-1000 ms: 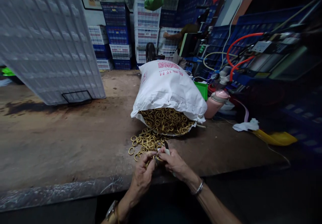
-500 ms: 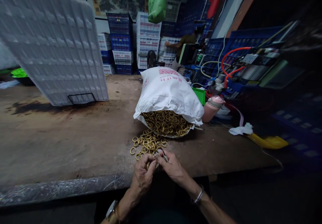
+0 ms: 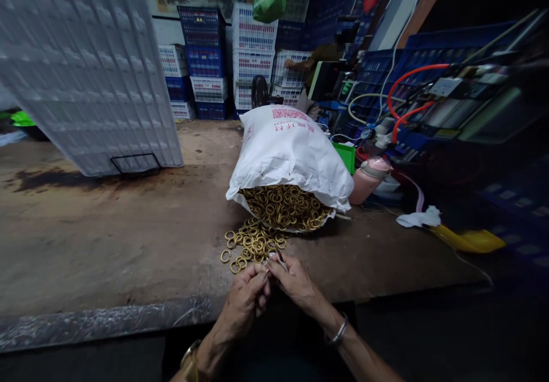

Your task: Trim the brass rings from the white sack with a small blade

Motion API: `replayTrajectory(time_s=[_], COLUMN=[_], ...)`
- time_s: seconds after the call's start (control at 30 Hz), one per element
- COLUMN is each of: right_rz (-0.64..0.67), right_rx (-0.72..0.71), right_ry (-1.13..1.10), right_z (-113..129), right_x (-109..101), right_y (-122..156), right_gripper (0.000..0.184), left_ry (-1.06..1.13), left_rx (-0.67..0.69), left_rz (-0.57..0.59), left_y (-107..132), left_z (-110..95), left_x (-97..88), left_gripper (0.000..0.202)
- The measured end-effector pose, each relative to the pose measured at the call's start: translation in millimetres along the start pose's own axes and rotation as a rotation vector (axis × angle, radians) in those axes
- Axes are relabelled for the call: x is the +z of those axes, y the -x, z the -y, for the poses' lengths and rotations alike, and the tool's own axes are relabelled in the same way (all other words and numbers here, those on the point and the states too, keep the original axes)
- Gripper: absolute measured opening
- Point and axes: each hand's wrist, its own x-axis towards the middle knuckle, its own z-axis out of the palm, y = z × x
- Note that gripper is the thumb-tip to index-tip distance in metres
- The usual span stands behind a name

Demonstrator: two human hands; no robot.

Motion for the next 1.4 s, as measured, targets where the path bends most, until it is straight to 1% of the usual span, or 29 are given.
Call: replayTrajectory(time_s=[0.1, 0.13, 0.23, 0.27, 0.37, 0.57, 0.7, 0.73, 0.8, 0.83, 0.9, 1.0, 1.07, 1.13, 1.23, 1.4], right_rz=[-0.074, -0.071, 0.034, 0.065, 0.09, 0.072, 0.116, 0.107, 0.033, -0.01, -0.09, -0.154, -0.173, -0.2, -0.249, -0.25], right_rx=[-0.006, -0.025, -0.113, -0.135, -0.152, -0.16, -0.132, -0.102, -0.015, 0.028, 0.046, -0.016, -0.042, -0.039, -0.013, 0.014], right_ry=[0.111, 0.179, 0.387, 0.443, 0.567, 0.657, 0.643, 0.651, 0.709, 0.745, 0.785, 0.753, 0.739, 0.756, 0.815, 0.885], right_z=[-1.9, -2.4, -5.2, -6.4, -9.7, -7.7, -10.8, -14.0, -22.3, -26.4, -32.8, -35.2, -33.9, -32.2, -30.1, -27.6], right_x=[-2.6, -3.4, -4.5, -4.5, -4.0, -3.2, -6.1, -8.6, -15.9, -20.0, -27.1, -29.0, -24.0, -16.9, -8.9, -6.7], right_y=[1.0, 2.2, 7.4, 9.0, 11.3, 11.0, 7.8, 6.0, 1.3, -1.1, -5.1, -8.4, -9.9, -12.3, -17.3, -23.1], right_gripper=[0.029, 0.027, 0.015, 0.014, 0.021, 0.032, 0.033, 0.031, 0.027, 0.026, 0.023, 0.022, 0.018, 0.015, 0.015, 0.013], left_ry=[-0.011, -0.027, -0.077, -0.092, -0.142, -0.194, -0.222, -0.235, -0.245, -0.234, -0.147, 0.06, 0.143, 0.169, 0.183, 0.26], left_rx=[0.01, 0.012, 0.016, 0.019, 0.047, 0.091, 0.136, 0.146, 0.146, 0.129, 0.069, 0.009, 0.024, 0.041, 0.035, 0.001], left_rz=[-0.055, -0.073, -0.117, -0.123, -0.132, -0.135, -0.112, -0.09, -0.02, 0.017, 0.061, 0.02, -0.02, -0.035, -0.044, -0.047], left_y=[-0.4, -1.0, -3.5, -4.3, -5.8, -7.0, -0.6, 2.8, 10.2, 13.2, 16.1, 11.7, 6.9, 3.9, 3.6, 4.8], left_z=[-1.4, -1.5, -1.1, -0.9, -0.7, -2.0, -5.1, -6.5, -9.8, -11.4, -14.1, -15.7, -14.9, -13.4, -12.5, -16.5], left_x=[1.8, 2.3, 2.9, 3.0, 3.4, 4.5, 5.7, 6.3, 7.6, 8.1, 8.5, 5.7, 2.3, -1.2, -4.4, -6.7], left_gripper=[0.029, 0.029, 0.032, 0.032, 0.034, 0.035, 0.034, 0.033, 0.031, 0.03, 0.027, 0.026, 0.027, 0.028, 0.026, 0.022])
